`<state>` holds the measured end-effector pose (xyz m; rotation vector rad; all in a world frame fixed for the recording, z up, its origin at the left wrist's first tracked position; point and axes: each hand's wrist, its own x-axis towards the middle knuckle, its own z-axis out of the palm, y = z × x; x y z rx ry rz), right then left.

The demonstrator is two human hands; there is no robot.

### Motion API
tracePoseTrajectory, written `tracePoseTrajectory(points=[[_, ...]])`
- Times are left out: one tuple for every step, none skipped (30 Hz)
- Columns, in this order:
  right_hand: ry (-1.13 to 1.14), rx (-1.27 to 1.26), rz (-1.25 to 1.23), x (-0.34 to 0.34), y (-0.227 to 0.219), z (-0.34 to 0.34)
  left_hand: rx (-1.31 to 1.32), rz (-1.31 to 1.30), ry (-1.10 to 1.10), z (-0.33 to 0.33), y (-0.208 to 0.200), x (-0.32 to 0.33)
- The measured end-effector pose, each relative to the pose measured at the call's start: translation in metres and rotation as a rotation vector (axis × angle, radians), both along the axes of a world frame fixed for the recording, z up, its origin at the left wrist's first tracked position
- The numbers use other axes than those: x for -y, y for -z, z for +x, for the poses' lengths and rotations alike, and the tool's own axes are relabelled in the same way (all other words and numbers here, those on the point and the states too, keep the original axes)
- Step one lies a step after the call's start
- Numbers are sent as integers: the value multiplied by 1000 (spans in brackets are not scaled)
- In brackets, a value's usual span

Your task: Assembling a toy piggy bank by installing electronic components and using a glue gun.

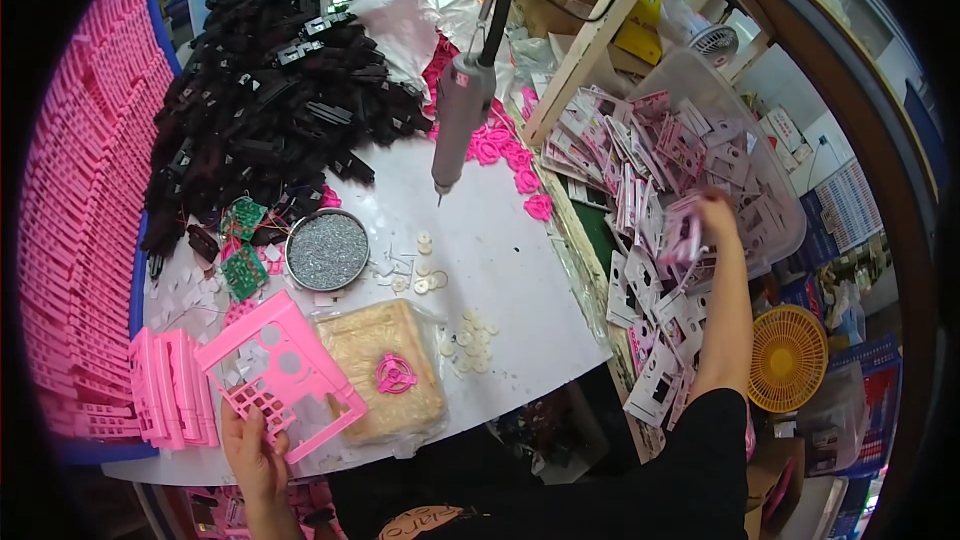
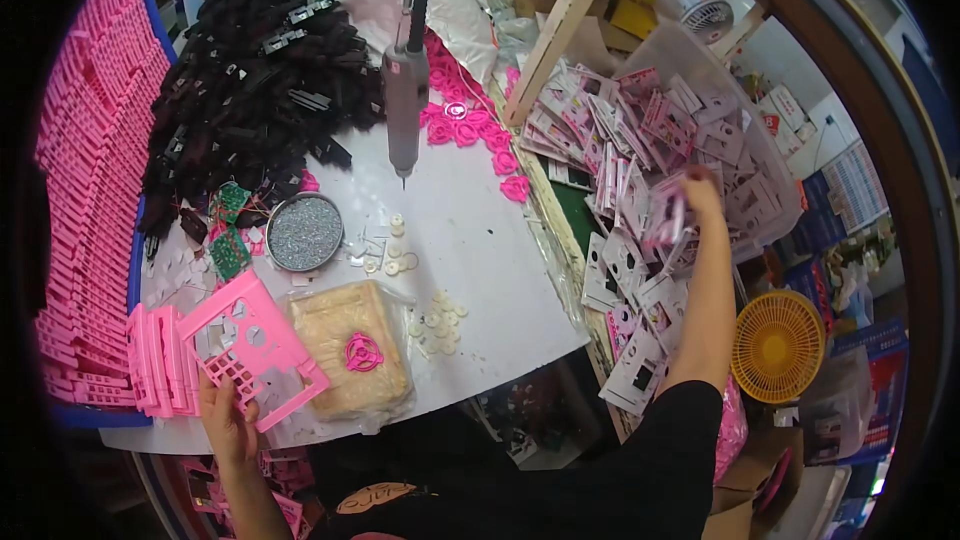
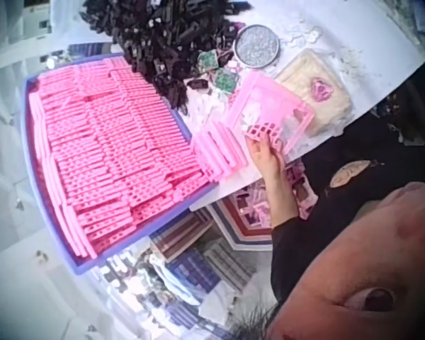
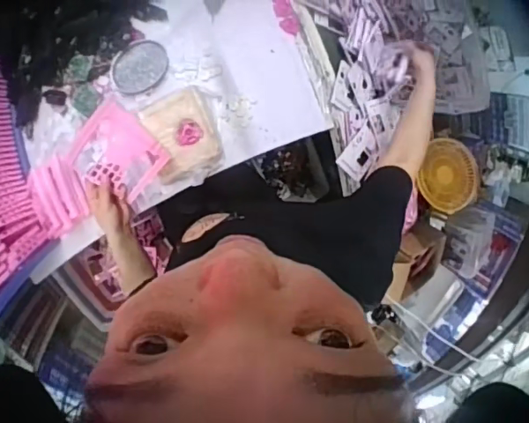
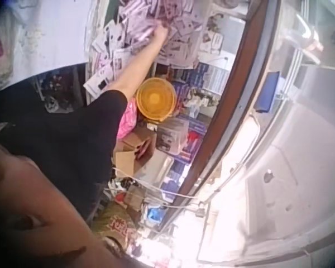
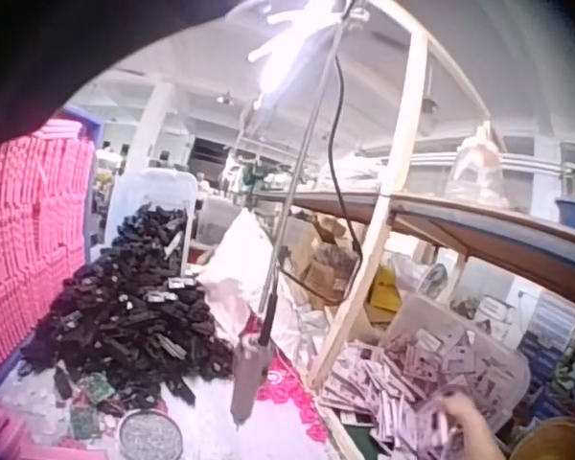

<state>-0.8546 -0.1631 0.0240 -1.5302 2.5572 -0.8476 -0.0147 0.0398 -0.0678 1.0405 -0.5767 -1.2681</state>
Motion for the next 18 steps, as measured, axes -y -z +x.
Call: tracePoseTrajectory(points=[[59,-262,-223,1,-7,1,4,5,-11,1,1,-3],[25,-308,-456,1,-19,19,9,-4,-24,4,1,-6],[-4,-378,-675,-6,-38,41,9,-10,-28,6,1,-7],[-129,-228,-892,-9,-54,99,13,-10,-34,7,1,-10],[-248,129,-926,-16,-63,145,12,-8,-33,4,1,-10],[-370,517,-942,-14,-58,195,31,-8,-51,3,-3,-11],[-477,718,-831,-26,-59,242,26,1,-51,-1,-4,-11],[-578,919,-700,-41,-57,290,-22,25,-24,-10,-7,-9],[-655,1039,-585,-54,-42,333,-68,56,0,-25,-9,-4],[-712,1153,-459,-68,-26,375,-109,87,14,-35,-8,1],[-759,1341,-339,-77,-8,414,-181,-17,166,-37,1,3],[-838,1517,-251,-86,10,436,-224,38,194,-56,-8,8],[-839,1586,-168,-93,13,458,-211,65,226,-70,-12,12],[-829,1633,-138,-96,21,476,-246,61,243,-76,-11,13],[-845,1656,-99,-94,26,486,-260,59,247,-79,-10,15],[-859,1680,-59,-92,31,494,-274,59,251,-81,-9,15],[-871,1696,-30,-90,34,503,-289,53,266,-79,-7,17],[-921,1688,4,-87,33,510,-309,54,307,-72,-5,19]])
